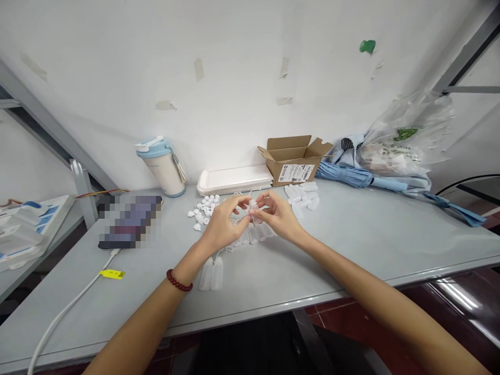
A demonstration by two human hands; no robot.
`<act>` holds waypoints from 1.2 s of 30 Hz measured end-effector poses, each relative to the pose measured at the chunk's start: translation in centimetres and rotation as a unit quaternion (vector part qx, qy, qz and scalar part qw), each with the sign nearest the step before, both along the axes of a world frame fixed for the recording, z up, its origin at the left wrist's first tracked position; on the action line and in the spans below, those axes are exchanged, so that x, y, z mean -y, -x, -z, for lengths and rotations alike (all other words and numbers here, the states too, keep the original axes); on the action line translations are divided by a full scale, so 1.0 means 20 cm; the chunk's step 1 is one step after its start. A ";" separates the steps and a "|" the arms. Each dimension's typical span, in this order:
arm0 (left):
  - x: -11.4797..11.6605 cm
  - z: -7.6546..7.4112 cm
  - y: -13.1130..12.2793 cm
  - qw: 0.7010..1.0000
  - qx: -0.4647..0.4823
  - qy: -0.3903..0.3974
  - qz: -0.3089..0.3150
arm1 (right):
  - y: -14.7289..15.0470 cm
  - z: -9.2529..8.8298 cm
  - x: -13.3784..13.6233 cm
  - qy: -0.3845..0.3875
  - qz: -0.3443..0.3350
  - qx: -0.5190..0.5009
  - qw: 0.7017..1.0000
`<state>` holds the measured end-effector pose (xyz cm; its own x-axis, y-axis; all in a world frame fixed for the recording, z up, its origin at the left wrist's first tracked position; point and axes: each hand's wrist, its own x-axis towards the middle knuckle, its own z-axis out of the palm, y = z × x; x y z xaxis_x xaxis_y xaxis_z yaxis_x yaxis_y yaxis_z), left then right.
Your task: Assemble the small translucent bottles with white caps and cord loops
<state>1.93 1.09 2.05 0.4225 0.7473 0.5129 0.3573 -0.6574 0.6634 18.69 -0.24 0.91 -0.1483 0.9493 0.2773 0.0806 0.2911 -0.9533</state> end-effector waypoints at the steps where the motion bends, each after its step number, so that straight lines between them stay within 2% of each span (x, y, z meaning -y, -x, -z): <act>1: 0.00 0.00 0.00 1.000 -0.014 -0.011 0.002 | 0.00 0.00 0.00 0.002 0.003 -0.004 1.000; 10: -0.02 0.03 0.00 0.993 -0.077 -0.090 0.017 | 0.00 -0.02 0.00 0.015 0.017 -0.016 1.000; 19: -0.01 0.04 0.00 0.985 -0.074 -0.158 -0.013 | 0.00 -0.03 0.00 0.025 0.012 -0.054 0.998; 24: 0.00 0.03 -0.01 0.975 -0.080 -0.208 -0.006 | 0.00 -0.02 0.00 0.018 0.001 -0.058 0.998; 36: 0.00 0.03 -0.01 0.973 -0.076 -0.216 -0.016 | 0.00 -0.02 0.01 0.018 0.012 -0.052 0.998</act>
